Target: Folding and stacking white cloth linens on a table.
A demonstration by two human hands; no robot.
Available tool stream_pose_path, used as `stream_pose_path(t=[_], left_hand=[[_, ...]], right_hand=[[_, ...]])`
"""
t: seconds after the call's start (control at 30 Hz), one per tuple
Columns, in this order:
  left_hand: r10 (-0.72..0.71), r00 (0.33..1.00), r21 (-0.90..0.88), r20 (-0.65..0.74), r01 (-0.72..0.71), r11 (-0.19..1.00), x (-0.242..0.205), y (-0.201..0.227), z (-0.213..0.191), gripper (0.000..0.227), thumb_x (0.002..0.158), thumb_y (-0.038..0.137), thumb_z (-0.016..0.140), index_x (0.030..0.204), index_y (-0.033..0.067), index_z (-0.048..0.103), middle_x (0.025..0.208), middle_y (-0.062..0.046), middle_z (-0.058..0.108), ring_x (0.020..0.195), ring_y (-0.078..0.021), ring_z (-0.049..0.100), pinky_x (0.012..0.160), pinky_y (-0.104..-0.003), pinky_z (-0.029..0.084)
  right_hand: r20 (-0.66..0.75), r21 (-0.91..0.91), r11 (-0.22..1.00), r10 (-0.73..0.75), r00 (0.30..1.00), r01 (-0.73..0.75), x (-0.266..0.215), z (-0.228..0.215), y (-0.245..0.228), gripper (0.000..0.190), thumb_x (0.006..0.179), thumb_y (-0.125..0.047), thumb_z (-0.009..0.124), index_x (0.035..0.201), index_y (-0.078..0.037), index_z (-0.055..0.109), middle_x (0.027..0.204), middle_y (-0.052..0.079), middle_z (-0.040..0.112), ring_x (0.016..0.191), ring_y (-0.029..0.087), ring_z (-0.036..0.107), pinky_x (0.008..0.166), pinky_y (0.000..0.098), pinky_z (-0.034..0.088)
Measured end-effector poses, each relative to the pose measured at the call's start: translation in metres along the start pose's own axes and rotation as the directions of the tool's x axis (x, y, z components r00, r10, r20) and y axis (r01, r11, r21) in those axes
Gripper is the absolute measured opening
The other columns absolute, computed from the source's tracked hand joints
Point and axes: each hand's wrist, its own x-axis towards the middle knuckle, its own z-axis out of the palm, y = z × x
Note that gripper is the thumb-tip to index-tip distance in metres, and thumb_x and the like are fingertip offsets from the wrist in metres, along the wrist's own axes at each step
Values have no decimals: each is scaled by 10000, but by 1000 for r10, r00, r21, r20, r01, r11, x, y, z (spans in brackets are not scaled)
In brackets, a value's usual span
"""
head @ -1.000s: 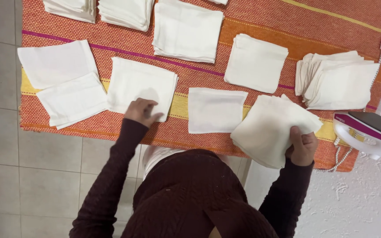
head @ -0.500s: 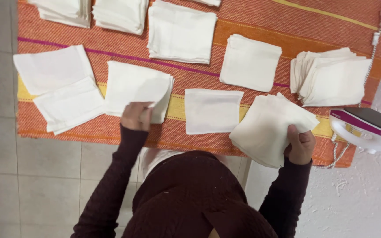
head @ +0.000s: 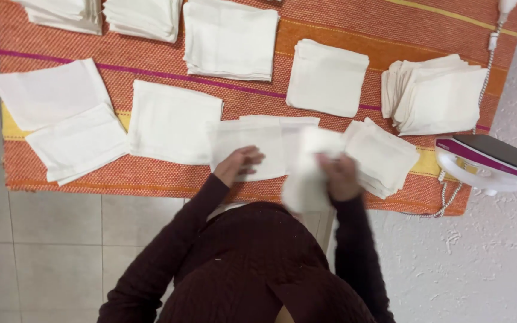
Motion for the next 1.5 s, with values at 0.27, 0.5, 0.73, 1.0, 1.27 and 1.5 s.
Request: stream_pose_path(t=[0.27,0.5,0.73,1.0,1.27,1.5], left_hand=[[-100,935,298,-340,208,932,-45,23,-74,500,961,381,701,1268,-4,613,1133,-257,692,1049,-343,666,903,-438,555],[-52,867,570,-495,370,734,-30,27,-73,333,931,334,771,1220,216,655,952,-77,792,861,-246,734,774,-381,579],[396,777,810,-489,236,537,-17,81,-28,469,892,326,835,1208,54,622,960,-171,682,877,-360,707,723,-483,607],[125,817,720,-563,410,559,21,74,-31,598,816,325,873,1274,99,564,1099,-160,565,1082,-355,653,939,-422,555],[465,831,771,-305,-71,633,-10,69,-9,297,839,48,823,1017,57,585,965,-165,636,888,-358,676,769,-442,573],[623,778,490,75,-573,657,-33,41,-31,170,952,-30,600,958,62,457,1148,-216,746,1001,-258,720,845,-365,560]], right_hand=[[292,476,879,-158,943,0,32,84,-27,176,983,-140,714,1085,4,714,871,117,760,760,115,659,720,339,606],[411,224,958,76,908,-181,89,114,89,305,1022,-294,687,1262,-109,649,851,94,750,619,134,688,534,300,625],[361,175,980,27,932,-96,92,113,104,417,1046,-277,658,1429,-137,578,913,128,759,660,131,688,561,308,631],[336,299,951,-31,941,-76,80,109,87,400,1026,-209,679,1403,-98,607,1052,162,756,843,192,706,750,370,637],[171,-323,711,-606,777,625,65,84,-2,621,829,-421,805,1363,-179,600,1245,50,613,1186,287,573,1031,413,416],[435,-174,443,-767,473,879,90,92,10,374,890,-436,724,1178,-196,713,1179,32,728,1209,259,617,1158,503,298]])
